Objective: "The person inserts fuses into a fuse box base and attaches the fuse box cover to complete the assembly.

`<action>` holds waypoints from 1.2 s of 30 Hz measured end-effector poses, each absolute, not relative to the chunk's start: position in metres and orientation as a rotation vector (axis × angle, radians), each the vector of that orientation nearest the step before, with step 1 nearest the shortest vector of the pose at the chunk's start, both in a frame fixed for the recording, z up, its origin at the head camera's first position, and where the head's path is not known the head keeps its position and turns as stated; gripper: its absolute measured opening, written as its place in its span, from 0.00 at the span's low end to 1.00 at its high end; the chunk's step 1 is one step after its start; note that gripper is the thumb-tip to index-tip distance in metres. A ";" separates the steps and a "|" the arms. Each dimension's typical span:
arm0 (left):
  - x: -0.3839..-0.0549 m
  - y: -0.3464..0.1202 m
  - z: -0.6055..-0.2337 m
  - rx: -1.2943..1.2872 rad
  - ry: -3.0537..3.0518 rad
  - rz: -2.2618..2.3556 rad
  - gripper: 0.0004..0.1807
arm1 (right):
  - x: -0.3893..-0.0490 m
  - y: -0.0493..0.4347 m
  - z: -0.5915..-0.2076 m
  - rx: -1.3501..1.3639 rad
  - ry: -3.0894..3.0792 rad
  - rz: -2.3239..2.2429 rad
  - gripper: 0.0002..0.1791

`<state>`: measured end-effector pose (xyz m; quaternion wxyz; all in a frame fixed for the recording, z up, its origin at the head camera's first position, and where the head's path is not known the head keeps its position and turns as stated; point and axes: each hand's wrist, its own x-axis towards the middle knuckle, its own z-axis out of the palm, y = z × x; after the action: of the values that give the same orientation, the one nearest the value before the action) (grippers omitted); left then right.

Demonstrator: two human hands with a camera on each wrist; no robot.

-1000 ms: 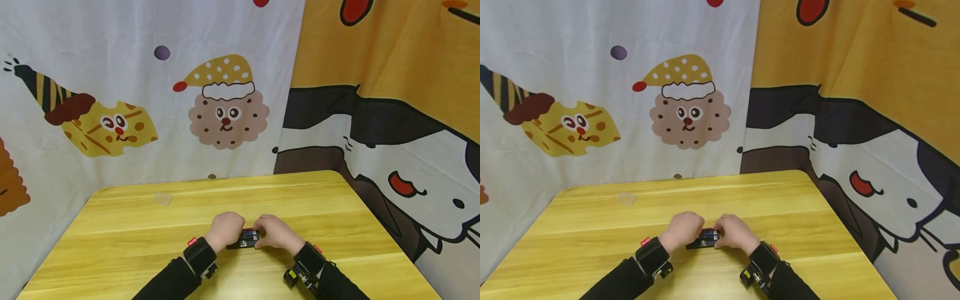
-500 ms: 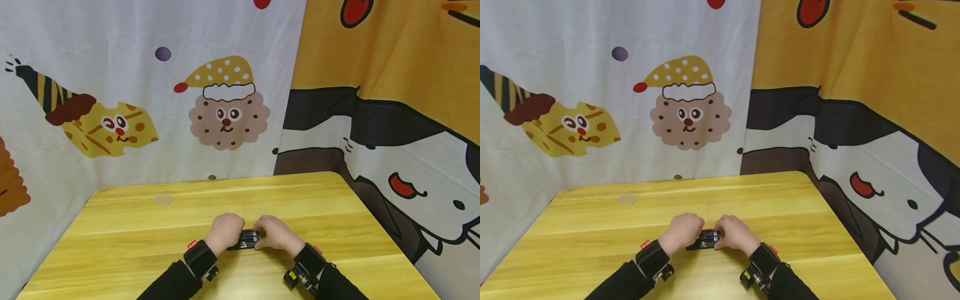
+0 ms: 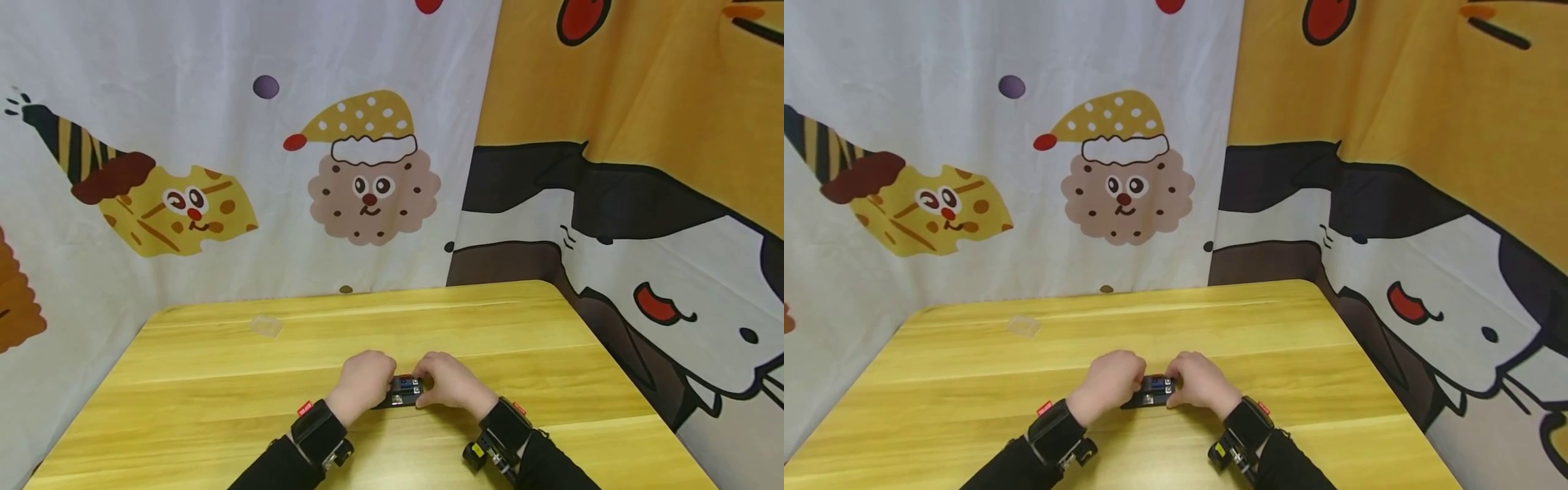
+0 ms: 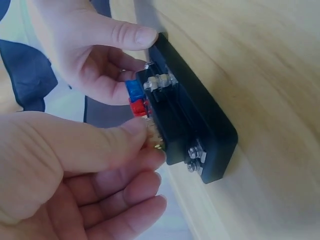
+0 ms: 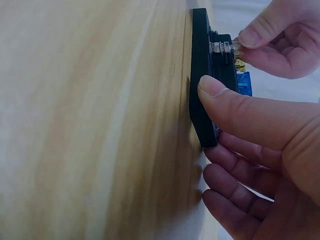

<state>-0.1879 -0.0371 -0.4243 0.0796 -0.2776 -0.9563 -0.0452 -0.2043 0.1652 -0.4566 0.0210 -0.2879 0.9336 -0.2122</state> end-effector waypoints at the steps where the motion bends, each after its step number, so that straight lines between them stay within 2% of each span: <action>1: -0.188 -0.039 -0.424 -0.830 -2.862 -0.163 0.13 | -0.204 0.165 -0.456 -0.894 2.895 -0.661 0.23; 11: -0.195 -0.069 -0.419 -0.828 -2.775 -0.403 0.09 | -0.204 0.165 -0.455 -0.865 2.886 -0.665 0.24; 26: -0.222 -0.124 -0.429 -0.709 -2.716 -0.455 0.18 | -0.201 0.165 -0.455 -0.841 2.892 -0.662 0.24; 36: -0.243 -0.162 -0.443 -0.610 -2.727 -0.370 0.16 | -0.201 0.164 -0.456 -0.828 2.888 -0.666 0.24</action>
<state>-0.2427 -0.1623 -0.4426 0.1606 -0.2135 -0.9549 -0.1294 -0.2008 0.1642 -0.4556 0.0320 -0.2689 0.9380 -0.2163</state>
